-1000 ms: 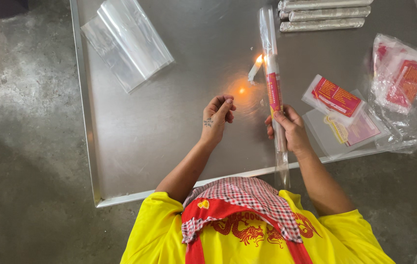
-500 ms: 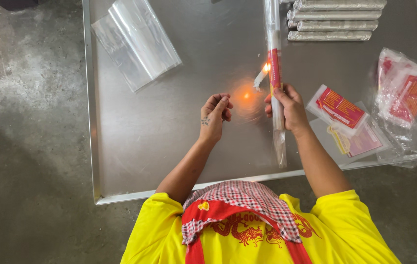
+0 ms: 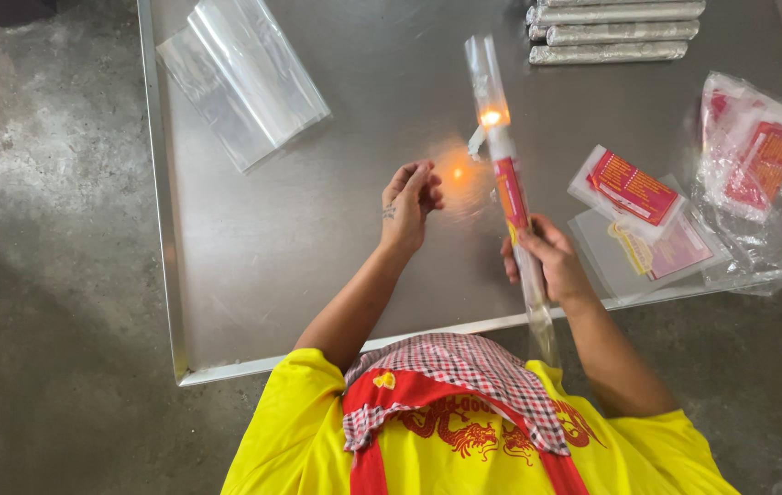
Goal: The person places a paper label inside a clear plastic bag, rolls a product inside the bag, and then seals the edges of the plastic using the heat from a candle flame.
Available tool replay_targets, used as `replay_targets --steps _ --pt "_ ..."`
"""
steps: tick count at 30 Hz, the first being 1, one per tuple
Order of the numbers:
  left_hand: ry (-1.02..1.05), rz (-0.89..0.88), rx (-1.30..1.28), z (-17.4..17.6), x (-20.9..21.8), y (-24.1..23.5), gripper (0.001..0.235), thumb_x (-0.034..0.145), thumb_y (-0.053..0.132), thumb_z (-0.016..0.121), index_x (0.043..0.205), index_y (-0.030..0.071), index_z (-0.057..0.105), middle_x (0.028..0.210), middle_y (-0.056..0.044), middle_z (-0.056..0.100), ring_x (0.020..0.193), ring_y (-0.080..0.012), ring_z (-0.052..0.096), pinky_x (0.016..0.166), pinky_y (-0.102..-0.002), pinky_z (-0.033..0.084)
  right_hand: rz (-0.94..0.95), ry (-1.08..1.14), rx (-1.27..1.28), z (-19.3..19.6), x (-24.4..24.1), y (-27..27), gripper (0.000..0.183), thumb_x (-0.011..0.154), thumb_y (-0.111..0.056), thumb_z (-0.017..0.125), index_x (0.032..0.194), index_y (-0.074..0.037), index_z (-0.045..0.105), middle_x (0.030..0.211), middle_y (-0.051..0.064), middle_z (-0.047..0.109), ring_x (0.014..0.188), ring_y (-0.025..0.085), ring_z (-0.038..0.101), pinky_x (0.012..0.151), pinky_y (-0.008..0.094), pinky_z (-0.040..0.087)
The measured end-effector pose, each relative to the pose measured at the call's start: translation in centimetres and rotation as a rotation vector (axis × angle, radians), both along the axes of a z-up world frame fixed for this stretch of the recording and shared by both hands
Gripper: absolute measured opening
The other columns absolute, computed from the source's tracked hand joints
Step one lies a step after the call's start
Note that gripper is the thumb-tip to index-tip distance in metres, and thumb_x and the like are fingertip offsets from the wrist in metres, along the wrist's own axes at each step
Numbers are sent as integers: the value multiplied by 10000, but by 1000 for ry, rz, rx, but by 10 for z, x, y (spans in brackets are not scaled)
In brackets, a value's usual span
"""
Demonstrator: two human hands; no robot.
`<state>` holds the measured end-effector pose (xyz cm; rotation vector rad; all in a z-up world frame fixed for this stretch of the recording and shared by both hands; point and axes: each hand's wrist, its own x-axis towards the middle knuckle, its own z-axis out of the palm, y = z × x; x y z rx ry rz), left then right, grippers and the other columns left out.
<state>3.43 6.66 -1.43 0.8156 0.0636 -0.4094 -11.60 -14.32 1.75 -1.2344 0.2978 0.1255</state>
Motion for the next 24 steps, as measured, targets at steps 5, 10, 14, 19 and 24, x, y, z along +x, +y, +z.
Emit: replay_targets --steps 5,10,14,19,24 --pt "257 -143 -383 23 -8 -40 558 874 543 527 1193 85 539 968 -94 698 815 -190 717 718 -346 606 104 50 -3 1 -27 26 305 1020 -234 596 1254 -47 541 926 124 657 685 169 648 584 312 548" --pt "-101 -6 -29 21 -12 -61 674 1045 428 713 1425 -86 498 984 -199 578 775 -278 583 671 -439 519 -135 -604 -1332 -7 -29 69 463 1067 -202 596 1462 5 474 1197 195 649 1043 304 719 852 349 557" --pt "-456 379 362 53 -3 -33 762 939 312 714 1465 -2 260 1394 -237 422 1262 -340 418 1054 -535 344 37 -232 -1042 3 -16 44 539 1008 -186 657 1499 -30 499 1042 217 682 881 336 671 763 401 553" --pt "-1633 362 1453 98 16 58 827 765 578 654 1403 79 484 1410 -363 573 1409 -488 314 1233 -476 51 242 42 -955 41 -27 15 584 947 -260 692 1483 -90 533 944 197 745 806 360 723 744 427 572" --pt "-1682 -548 1381 106 25 87 142 1075 182 537 1071 42 556 896 -126 690 793 -299 702 686 -459 552 385 -317 -1547 84 -14 3 615 884 -417 718 1370 -57 608 1084 219 713 838 335 737 666 438 589"
